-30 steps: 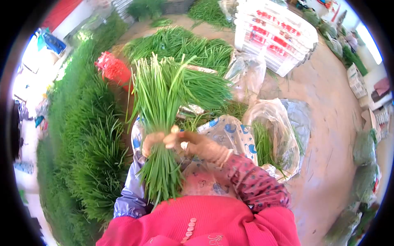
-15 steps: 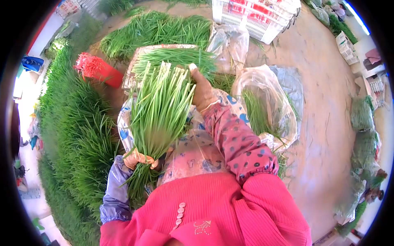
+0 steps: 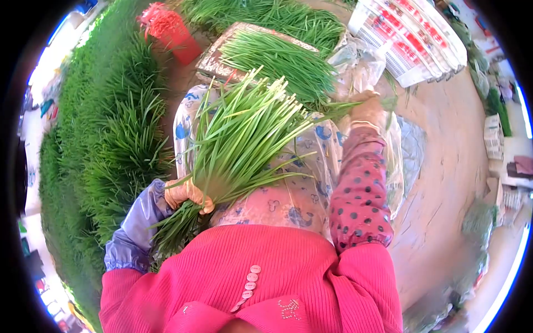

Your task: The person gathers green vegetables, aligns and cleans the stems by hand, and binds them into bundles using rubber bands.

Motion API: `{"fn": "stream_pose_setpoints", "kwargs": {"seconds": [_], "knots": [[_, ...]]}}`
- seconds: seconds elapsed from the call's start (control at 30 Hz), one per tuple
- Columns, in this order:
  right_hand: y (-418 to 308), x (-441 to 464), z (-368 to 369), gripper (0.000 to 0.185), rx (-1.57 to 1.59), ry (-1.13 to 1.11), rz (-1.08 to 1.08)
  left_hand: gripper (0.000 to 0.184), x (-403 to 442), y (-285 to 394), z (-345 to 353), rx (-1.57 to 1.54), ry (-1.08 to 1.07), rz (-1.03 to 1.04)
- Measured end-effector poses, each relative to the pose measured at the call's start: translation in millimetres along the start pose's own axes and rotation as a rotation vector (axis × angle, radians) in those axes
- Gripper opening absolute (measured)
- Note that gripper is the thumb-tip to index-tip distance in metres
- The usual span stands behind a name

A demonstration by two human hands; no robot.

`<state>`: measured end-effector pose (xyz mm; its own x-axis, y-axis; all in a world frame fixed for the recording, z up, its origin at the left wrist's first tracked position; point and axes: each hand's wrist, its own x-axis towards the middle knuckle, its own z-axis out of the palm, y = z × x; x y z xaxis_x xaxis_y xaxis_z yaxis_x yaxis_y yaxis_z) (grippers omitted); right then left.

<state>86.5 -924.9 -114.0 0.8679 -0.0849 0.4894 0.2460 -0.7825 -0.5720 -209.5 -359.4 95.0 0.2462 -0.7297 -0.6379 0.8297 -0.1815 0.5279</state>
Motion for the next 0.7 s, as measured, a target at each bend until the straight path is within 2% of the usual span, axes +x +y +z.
{"fn": "stream_pose_setpoints", "kwargs": {"seconds": [0.03,0.07,0.13,0.2,0.23,0.27,0.33,0.37,0.4,0.47,0.53,0.6,0.63,0.67,0.7], "knots": [[-7,8,-4,0.018,-0.118,0.042,-0.113,0.02,-3,1,2,-0.009,0.007,0.012],[-51,15,-29,0.016,0.238,0.065,0.143,0.017,-5,0,4,-0.006,0.053,-0.006],[-145,22,-78,0.015,0.589,0.071,0.399,0.015,-9,3,9,-0.013,0.099,-0.018],[-229,27,-113,0.016,1.532,-0.125,0.624,0.015,-11,12,14,-0.052,0.198,-0.049],[-269,27,-125,0.016,1.306,-0.318,0.575,0.021,-7,12,11,0.012,0.23,-0.033],[-297,15,-111,0.02,1.024,-0.451,0.385,0.021,-7,11,13,0.007,0.234,-0.027],[-362,-12,-89,0.029,0.462,-0.637,0.043,0.023,-6,11,16,-0.05,0.289,0.183],[-399,-27,-80,0.032,0.188,-0.716,-0.121,0.024,-6,22,19,-0.04,0.317,0.08],[-437,-33,-95,0.034,-0.034,-0.89,-0.085,0.024,-4,28,22,-0.035,0.315,0.084],[-437,-44,-74,0.038,-0.007,-0.86,-0.126,0.008,-2,33,28,-0.027,0.412,-0.033],[-427,-52,-60,0.044,0.027,-0.844,-0.171,0.006,-4,34,30,0.006,0.41,-0.044],[-411,-54,-59,0.033,0.439,-0.778,0.233,0.004,-9,26,24,0.055,0.26,0.127],[-404,-50,-59,0.028,0.494,-0.774,0.389,0.004,-10,21,19,0.049,0.255,0.127],[-390,-44,-59,0.028,0.484,-0.775,0.391,0.005,-10,18,14,0.16,0.21,0.141],[-368,-39,-57,0.026,0.772,-0.651,0.577,0.006,-8,17,10,0.275,0.161,0.159]]}}
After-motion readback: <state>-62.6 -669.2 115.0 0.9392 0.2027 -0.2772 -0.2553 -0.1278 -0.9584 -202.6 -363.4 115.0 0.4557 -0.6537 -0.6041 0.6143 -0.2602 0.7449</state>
